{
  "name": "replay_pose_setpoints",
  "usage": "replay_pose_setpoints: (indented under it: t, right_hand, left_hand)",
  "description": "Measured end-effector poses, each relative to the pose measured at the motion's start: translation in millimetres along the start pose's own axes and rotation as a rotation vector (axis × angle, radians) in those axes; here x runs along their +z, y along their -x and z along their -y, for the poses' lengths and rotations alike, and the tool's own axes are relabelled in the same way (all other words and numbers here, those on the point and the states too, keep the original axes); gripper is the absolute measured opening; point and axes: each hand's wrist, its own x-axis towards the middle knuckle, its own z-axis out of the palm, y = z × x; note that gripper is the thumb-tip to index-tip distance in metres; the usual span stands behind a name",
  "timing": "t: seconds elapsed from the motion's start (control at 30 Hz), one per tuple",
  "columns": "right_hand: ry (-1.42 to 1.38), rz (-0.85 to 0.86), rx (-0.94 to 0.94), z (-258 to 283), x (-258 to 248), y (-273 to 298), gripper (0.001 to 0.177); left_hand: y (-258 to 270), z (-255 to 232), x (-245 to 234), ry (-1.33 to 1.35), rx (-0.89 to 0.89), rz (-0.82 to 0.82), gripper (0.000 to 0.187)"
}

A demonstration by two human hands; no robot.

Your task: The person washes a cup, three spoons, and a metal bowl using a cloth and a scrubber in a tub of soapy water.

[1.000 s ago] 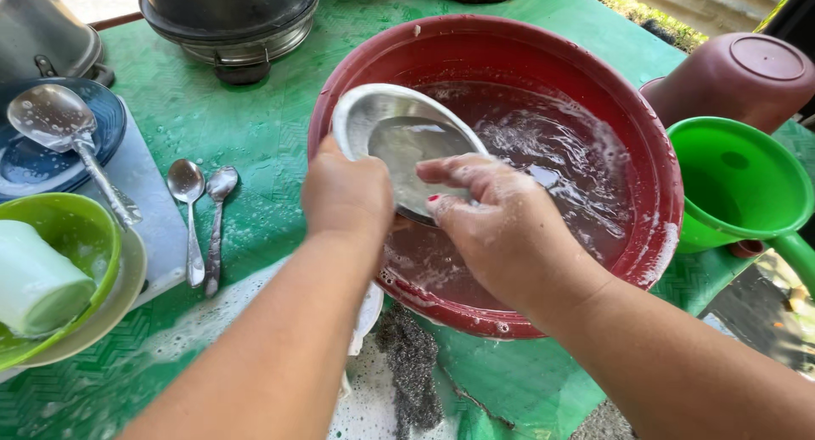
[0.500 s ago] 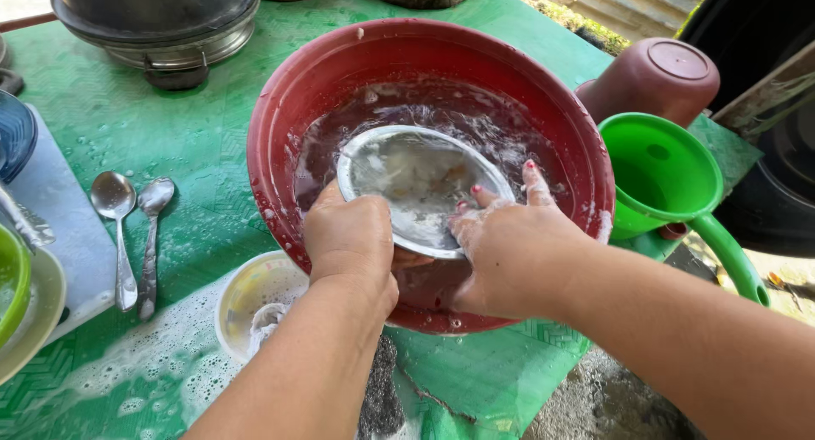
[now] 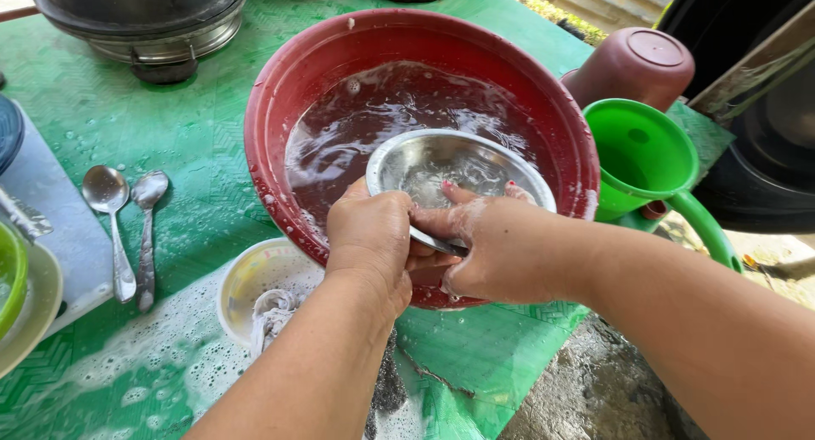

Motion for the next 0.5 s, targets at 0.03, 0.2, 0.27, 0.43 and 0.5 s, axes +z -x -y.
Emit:
replay_pose_setpoints:
  t: [0.03,0.2,0.27,0.43,0.5]
  right_hand:
    - [-0.051,-0.017,-0.007,-0.9,2.4,7.8,0.081]
    - [0.196,-0.398,0.072,16.3,34.7,40.9,0.053]
    - [0.285,-0.687,0.01,21.4,49.2,57.5,0.047]
    - [0.152,-1.005,0.023,27.1,68.5,109.4,0.028]
    - [0.184,-1.026,0.057,28.1,79.9,133.7,0.028]
  left_hand:
    - [0.6,1.3,0.6,-0.008,-0.005,0.013,0.031]
    - [4.2,15.2,-2.1,-0.042,0.354,0.053,0.04]
    - [12.8,17.5,-2.8,-0.05,0.374,0.104,0.039]
    - [65.3,13.3,0.6,-0.027,0.145,0.207,0.04]
    - [87.2,22.8,0.7,-0.113,0.131,0.235,0.035]
